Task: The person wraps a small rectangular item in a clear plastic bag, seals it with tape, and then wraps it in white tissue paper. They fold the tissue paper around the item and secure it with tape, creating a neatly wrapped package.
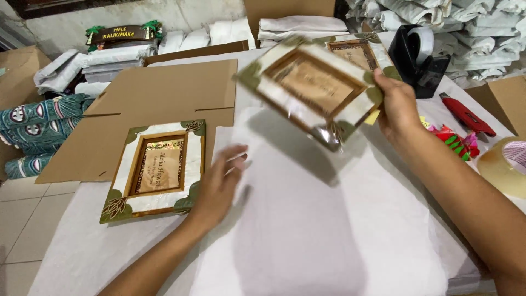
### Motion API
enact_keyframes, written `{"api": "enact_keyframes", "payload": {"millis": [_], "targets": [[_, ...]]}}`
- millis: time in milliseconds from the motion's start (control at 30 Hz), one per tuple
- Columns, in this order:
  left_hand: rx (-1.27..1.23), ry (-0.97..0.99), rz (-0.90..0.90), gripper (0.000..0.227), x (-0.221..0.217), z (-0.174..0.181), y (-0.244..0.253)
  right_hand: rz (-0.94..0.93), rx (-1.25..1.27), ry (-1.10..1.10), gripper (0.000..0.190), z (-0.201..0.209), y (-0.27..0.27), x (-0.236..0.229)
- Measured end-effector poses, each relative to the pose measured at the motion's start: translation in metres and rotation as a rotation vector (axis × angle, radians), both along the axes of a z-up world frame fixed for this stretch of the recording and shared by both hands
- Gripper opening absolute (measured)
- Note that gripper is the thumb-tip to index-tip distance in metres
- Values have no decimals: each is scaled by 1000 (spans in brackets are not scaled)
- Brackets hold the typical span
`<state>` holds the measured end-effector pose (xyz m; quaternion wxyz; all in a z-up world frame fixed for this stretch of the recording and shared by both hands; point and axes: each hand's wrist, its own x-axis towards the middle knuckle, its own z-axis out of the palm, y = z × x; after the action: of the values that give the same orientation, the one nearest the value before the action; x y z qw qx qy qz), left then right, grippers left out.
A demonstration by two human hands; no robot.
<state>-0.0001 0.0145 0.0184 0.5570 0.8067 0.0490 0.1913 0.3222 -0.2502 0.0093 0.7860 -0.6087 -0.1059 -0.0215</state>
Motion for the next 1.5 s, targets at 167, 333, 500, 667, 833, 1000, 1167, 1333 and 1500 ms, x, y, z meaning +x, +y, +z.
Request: {"api": "enact_keyframes", "payload": {"millis": [167, 333, 500, 667, 833, 1000, 1167, 1333, 1500], "targets": [[938, 32, -385, 72, -7, 4, -4, -67, 135, 28, 40, 2, -17, 25], [912, 147, -534, 69, -9, -6, -6, -164, 135, 163, 38, 24, -26, 13], [899, 111, -529, 68, -10, -6, -6, -82, 129, 125, 43, 27, -27, 14], [897, 104, -527, 67, -10, -8, -5, -50, 91, 122, 43, 18, -27, 27], [917, 54, -515, 67, -9, -12, -4, 42, 194, 95, 36, 7, -32, 43], [912, 83, -523, 68, -10, -10, -5, -26, 1, -74, 44, 14, -38, 33], [913, 83, -523, 68, -10, -11, -6, -410, -685, -481, 59, -21, -53, 62], [916, 58, -513, 67, -10, -11, -6, -640, -1026, -530, 54, -23, -44, 54], [918, 62, -497, 67, -10, -12, -6, -675, -1057, -661, 40, -25, -35, 49]]}}
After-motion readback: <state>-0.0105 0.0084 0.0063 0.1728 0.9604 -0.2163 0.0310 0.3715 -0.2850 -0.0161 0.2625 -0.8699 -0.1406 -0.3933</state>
